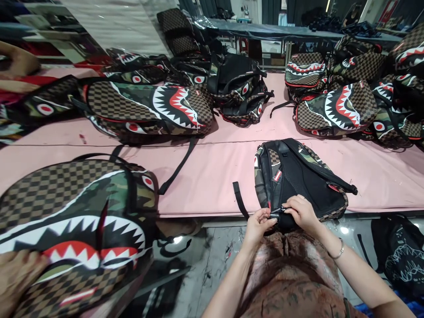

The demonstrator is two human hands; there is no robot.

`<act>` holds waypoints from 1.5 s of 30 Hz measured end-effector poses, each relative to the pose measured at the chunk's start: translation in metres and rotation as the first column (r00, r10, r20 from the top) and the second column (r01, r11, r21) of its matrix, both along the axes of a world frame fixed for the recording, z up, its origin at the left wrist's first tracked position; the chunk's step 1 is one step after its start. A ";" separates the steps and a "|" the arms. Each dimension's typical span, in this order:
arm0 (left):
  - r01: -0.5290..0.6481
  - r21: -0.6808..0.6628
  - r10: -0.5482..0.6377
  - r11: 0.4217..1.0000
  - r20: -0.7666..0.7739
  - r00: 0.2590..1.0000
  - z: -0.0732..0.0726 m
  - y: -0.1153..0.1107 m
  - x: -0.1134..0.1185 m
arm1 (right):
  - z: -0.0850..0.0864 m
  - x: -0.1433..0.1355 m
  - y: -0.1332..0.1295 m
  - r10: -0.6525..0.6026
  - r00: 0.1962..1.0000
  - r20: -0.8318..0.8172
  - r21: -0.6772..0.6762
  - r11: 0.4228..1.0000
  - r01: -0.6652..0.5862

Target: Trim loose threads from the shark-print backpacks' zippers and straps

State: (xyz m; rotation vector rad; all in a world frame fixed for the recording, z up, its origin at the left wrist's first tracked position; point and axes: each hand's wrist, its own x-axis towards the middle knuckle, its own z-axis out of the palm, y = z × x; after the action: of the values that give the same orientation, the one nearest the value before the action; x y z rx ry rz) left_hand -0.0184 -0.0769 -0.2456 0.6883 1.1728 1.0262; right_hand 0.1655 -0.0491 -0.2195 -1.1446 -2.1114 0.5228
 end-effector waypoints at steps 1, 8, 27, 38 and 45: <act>0.003 0.009 -0.003 1.000 -0.004 1.000 0.000 0.000 0.000 | -0.001 -0.001 0.000 -0.036 0.998 -0.044 -0.033 0.999 0.035; 0.010 0.106 0.006 0.994 -0.144 0.990 0.005 -0.003 -0.001 | -0.002 -0.005 -0.011 -0.275 0.937 -0.214 -0.287 0.935 0.209; -0.074 0.439 0.242 0.895 -0.340 0.909 0.006 -0.006 0.011 | 0.012 -0.008 -0.034 -0.211 0.953 0.218 -0.043 0.973 0.226; -0.220 0.042 0.212 0.975 0.150 0.966 0.008 0.000 0.008 | -0.011 -0.014 0.002 -0.370 0.927 -0.060 -0.471 0.830 0.300; -0.131 0.345 0.268 0.929 -0.388 0.882 0.006 0.005 0.020 | 0.012 -0.062 0.034 -0.368 0.930 -0.008 -0.390 0.857 0.336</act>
State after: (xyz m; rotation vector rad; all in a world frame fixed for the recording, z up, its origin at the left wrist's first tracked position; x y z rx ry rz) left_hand 0.0021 -0.0724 -0.2395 1.1007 1.5058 1.2940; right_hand 0.1036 -0.0147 -0.2071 -1.6594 -1.7089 0.8133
